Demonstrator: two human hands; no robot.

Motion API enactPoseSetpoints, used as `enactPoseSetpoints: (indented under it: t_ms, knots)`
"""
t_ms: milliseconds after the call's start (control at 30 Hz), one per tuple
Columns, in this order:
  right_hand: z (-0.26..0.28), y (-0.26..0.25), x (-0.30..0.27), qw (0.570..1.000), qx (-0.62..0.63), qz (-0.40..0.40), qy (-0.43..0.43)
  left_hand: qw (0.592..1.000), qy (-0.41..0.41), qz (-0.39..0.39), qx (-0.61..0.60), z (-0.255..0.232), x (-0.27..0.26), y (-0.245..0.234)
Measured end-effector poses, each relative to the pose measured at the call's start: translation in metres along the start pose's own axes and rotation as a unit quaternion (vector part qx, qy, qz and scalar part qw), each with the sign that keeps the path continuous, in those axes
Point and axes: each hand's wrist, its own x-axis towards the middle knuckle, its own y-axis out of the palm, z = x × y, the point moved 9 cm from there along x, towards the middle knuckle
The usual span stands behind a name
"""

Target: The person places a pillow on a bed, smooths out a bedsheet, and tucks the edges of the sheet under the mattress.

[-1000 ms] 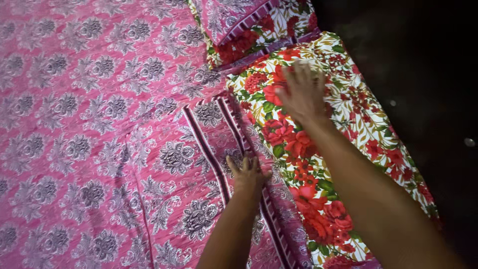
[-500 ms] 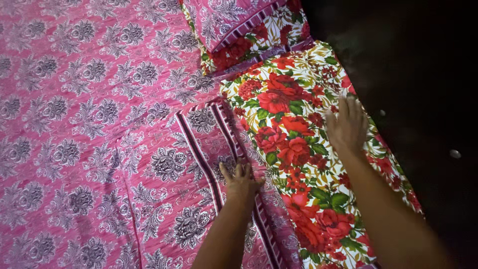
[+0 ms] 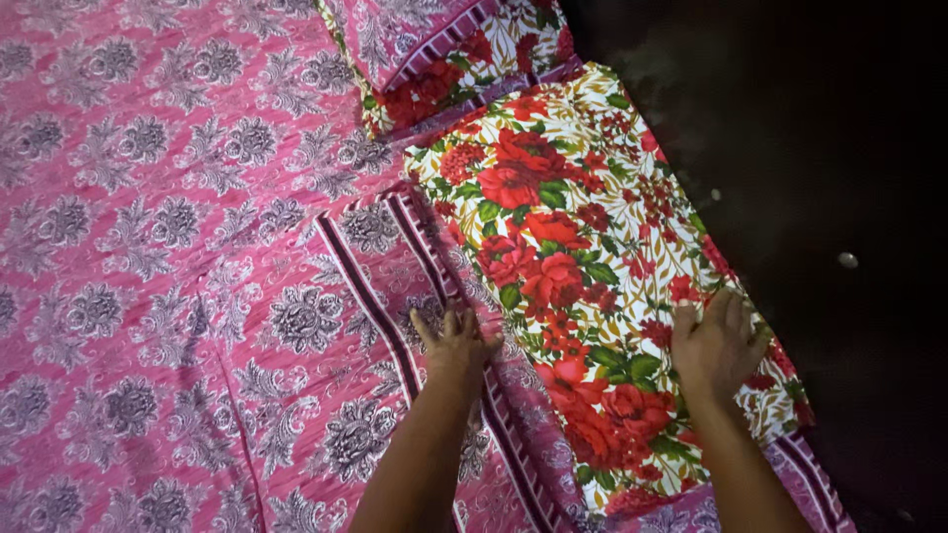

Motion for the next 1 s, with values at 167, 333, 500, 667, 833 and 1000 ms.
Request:
enactPoseSetpoints:
  t_ms: [167,333,500,667,833,1000]
  knots:
    - [0.06,-0.044,0.0,0.979,0.2,-0.028,-0.024,1.0,-0.007,-0.015,0.016,-0.003,-0.006,-0.005]
    - [0.164,-0.044,0.002,0.979,0.168,0.028,-0.113,1.0,-0.013,0.018,0.019,-0.007,-0.006,-0.006]
    - [0.184,-0.036,-0.013,0.974,0.156,0.067,-0.151,1.0,-0.017,0.015,0.018,-0.01,-0.01,-0.006]
    - [0.133,-0.029,-0.037,0.98,0.081,0.114,-0.143,0.999,-0.022,0.027,0.009,-0.009,-0.002,0.0]
    - [0.062,-0.037,-0.075,0.987,0.12,0.071,-0.076,0.999,-0.024,0.006,0.044,-0.011,-0.001,0.0]
    - [0.014,-0.047,-0.125,0.992,0.108,0.069,-0.001,0.998,-0.024,-0.003,0.059,-0.013,-0.005,0.003]
